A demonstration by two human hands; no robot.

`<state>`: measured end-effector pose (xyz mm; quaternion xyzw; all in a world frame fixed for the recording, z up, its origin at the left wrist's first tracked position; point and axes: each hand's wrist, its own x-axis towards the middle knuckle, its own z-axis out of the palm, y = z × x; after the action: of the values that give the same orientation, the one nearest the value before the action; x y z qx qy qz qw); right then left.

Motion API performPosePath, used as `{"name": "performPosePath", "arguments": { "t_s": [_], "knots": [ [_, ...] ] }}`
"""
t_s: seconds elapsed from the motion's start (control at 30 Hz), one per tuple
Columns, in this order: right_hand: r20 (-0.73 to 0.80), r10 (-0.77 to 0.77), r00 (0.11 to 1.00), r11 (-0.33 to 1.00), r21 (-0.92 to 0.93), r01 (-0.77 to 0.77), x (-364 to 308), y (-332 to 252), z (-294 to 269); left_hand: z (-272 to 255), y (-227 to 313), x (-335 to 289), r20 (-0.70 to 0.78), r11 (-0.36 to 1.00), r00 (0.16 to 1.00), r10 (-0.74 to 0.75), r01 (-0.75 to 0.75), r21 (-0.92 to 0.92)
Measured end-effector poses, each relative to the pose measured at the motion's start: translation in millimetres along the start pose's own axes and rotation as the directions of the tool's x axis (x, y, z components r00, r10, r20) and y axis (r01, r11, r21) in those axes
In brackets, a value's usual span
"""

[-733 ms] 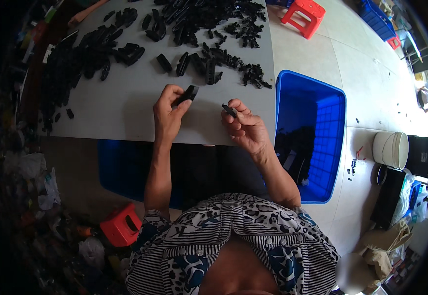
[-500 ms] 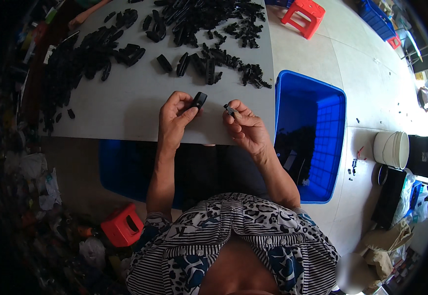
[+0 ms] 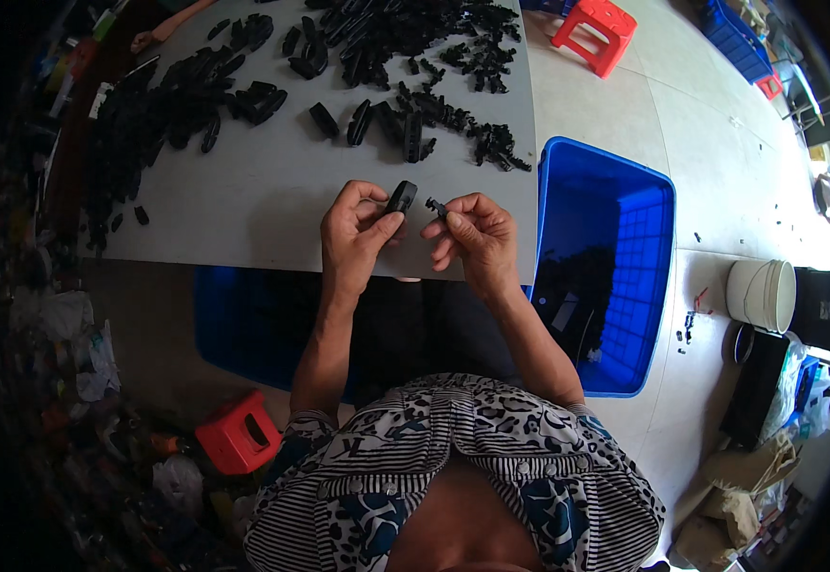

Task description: The person organizes small plastic parts on a table, then repeatedly fits pairs of components together by hand and drops the assembled pieces into a bin below.

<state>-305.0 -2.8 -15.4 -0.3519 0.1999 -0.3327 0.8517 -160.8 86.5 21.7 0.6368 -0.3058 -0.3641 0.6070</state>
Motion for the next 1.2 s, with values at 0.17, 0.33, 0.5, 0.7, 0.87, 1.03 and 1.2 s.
{"name": "performPosePath", "arguments": {
  "t_s": [0.17,0.33,0.5,0.7,0.87,1.03,1.2],
  "knots": [
    [-0.027,-0.013,1.0,0.999,-0.036,0.012,1.0,3.3,-0.8,3.7,3.2,-3.8,-0.033,0.999,0.999,0.013,-0.011,0.05],
    [-0.009,-0.029,1.0,0.999,-0.044,0.029,-1.3,6.0,5.4,2.1,4.0,-5.3,0.006,0.985,0.997,0.077,-0.077,0.155],
    [0.054,-0.054,0.997,0.994,-0.093,0.059,-5.5,1.4,10.4,3.3,12.8,-4.7,0.274,0.985,0.961,-0.042,0.086,-0.151],
    [0.048,-0.074,0.996,0.972,-0.222,0.082,-8.9,-6.5,12.7,-4.7,0.8,-5.6,0.293,0.978,0.95,-0.109,0.155,-0.138],
    [0.07,-0.236,0.969,0.766,-0.6,0.23,-12.6,-7.8,12.2,-3.4,-3.2,-3.1,0.259,0.989,0.964,-0.058,0.092,-0.12],
    [0.219,-0.336,0.916,0.558,-0.737,0.381,-12.3,-8.2,12.2,-0.8,-1.6,-4.3,0.254,0.984,0.966,-0.055,0.095,-0.148],
    [0.334,-0.368,0.868,0.414,-0.777,0.474,-11.5,-13.6,12.0,0.9,0.6,-7.9,0.248,0.987,0.967,-0.053,0.089,-0.137]
  ]
}}
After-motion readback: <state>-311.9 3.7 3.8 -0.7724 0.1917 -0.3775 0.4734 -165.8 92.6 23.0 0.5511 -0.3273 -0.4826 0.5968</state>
